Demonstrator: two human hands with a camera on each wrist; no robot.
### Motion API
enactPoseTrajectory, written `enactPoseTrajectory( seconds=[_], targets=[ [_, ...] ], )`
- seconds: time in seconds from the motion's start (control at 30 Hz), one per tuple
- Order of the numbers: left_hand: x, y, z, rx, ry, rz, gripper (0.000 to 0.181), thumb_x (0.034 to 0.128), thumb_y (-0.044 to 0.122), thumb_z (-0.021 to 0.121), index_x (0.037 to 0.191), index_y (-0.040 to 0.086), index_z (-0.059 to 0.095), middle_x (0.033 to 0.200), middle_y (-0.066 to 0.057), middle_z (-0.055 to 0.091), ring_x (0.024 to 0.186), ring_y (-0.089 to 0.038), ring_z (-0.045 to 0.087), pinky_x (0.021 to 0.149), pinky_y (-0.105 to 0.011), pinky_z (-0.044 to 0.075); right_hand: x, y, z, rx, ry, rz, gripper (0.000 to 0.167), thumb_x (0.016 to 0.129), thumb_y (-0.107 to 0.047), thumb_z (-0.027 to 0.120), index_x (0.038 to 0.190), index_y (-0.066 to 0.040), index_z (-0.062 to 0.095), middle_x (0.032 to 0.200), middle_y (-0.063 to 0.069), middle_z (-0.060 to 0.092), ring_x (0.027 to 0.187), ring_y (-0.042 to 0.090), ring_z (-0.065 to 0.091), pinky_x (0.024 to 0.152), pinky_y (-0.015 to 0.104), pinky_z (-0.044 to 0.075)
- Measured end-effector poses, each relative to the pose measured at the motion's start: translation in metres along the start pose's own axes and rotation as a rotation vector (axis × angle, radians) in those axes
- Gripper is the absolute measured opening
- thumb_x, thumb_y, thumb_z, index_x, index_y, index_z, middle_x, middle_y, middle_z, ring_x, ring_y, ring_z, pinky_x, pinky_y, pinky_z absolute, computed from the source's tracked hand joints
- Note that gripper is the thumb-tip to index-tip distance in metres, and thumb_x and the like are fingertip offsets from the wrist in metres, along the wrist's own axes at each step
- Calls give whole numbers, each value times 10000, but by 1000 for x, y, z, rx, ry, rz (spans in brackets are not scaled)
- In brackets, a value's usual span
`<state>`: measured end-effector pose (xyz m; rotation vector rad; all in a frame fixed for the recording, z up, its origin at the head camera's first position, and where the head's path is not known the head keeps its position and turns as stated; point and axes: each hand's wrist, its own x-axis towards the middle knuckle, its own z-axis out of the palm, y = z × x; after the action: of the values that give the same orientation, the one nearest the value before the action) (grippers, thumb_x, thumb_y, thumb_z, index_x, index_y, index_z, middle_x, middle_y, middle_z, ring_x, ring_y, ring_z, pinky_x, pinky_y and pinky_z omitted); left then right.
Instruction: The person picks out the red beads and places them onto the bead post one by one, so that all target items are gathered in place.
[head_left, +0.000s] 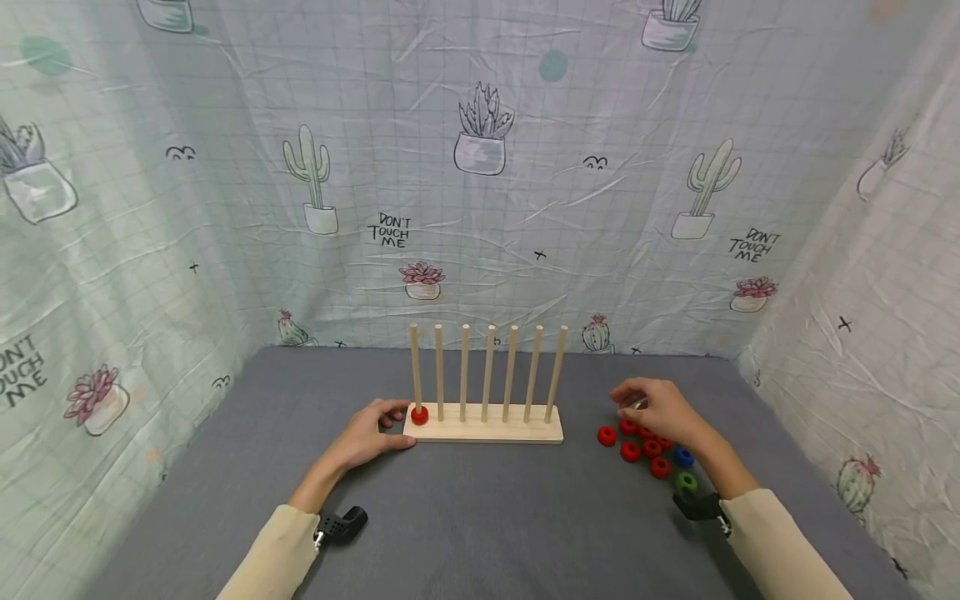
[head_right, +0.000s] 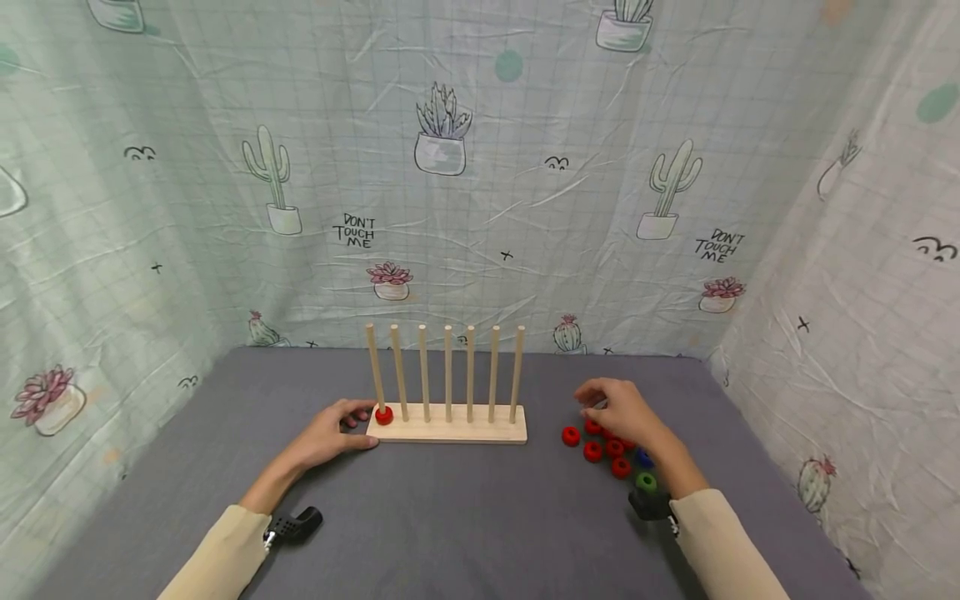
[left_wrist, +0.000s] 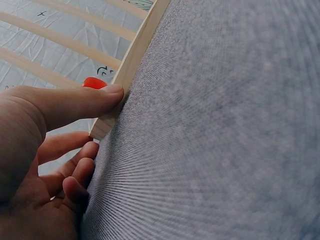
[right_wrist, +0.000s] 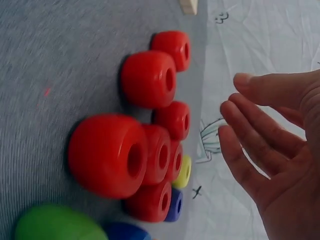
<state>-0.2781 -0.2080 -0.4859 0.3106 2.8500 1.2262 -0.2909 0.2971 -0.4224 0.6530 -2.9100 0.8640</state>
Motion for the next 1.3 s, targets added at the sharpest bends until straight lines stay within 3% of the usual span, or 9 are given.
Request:
enactPoseTrajectory(
  seconds=[0.4,1.3],
  targets=[
    [0,0,0,-5,0,-4,684,801,297,893,1399,88,634,1169,-78,643,1036,-225,568,882,-404,454,-8,11,-4,-8,-112,55,280,905,-36,747,1182,6,728,1130,162,753,1016,307,709,837,453,581],
    [1,0,0,-15,-1,-4,678,802,289,893,1395,84,635,1176,-83,647,1030,-220,564,881,-396,449,-6,17,1,-79,-133,79,247,882,-23,759,1128,-15,756,1040,105,762,943,271,705,799,444,577]
  ],
)
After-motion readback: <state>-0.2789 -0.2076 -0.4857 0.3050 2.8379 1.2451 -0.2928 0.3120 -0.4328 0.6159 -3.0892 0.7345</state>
